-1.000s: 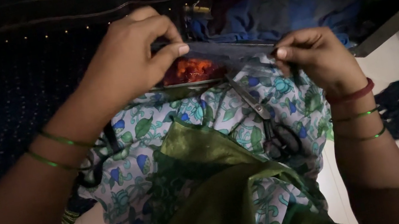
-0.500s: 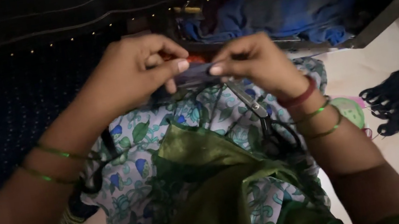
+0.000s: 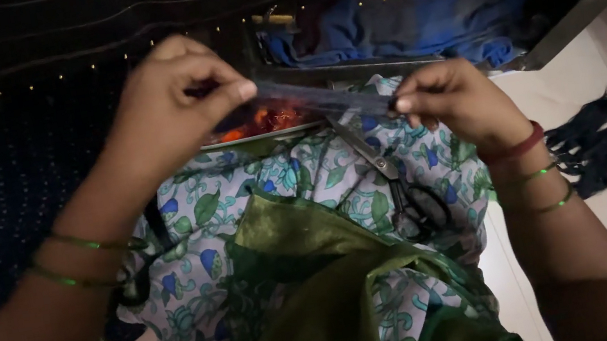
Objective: The recorder is preparing materials for sewing, specifically bundling and cutting thread or fabric strips.
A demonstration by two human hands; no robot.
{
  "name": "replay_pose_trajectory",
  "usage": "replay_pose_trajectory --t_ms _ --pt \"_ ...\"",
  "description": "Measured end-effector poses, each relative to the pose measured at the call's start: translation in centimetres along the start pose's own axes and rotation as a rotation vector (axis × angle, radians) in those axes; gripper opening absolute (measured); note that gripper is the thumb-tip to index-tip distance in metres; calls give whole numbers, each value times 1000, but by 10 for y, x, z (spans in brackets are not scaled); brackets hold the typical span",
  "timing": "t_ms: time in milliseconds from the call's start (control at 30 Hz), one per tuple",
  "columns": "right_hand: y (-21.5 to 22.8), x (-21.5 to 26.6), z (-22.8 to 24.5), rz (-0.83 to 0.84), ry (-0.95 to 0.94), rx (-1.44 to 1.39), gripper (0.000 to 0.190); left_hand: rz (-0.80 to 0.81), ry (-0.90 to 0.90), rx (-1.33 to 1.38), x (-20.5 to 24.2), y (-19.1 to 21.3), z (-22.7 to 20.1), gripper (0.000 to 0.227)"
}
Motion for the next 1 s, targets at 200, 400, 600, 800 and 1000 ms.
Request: replay_pose_trajectory --t_ms 200,400,600,800,1000 --pt "4 4 -15 160 26 218 25 -54 -46 122 0 1 -9 13" --pt "-6 0 -2 -85 547 977 38 91 -61 136 -7 -25 -28 13" --pt "-52 6 49 -87 438 463 23 234 69 131 -16 -55 -41 17" --pt "-88 -3 42 270 71 -127 27 302 359 346 -6 -62 -20 22" --pt "-5 -3 -34 264 -10 45 12 448 592 270 27 -40 13 26"
Point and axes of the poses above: each hand's wrist, its own x-axis away from the middle knuckle, its own y-axis out of the back of the hand, z = x × y, the point moved 2 cm from there along -x, towards the middle knuckle, and after that the axes turned 10 degrees about -y, right-handed, at the moved point
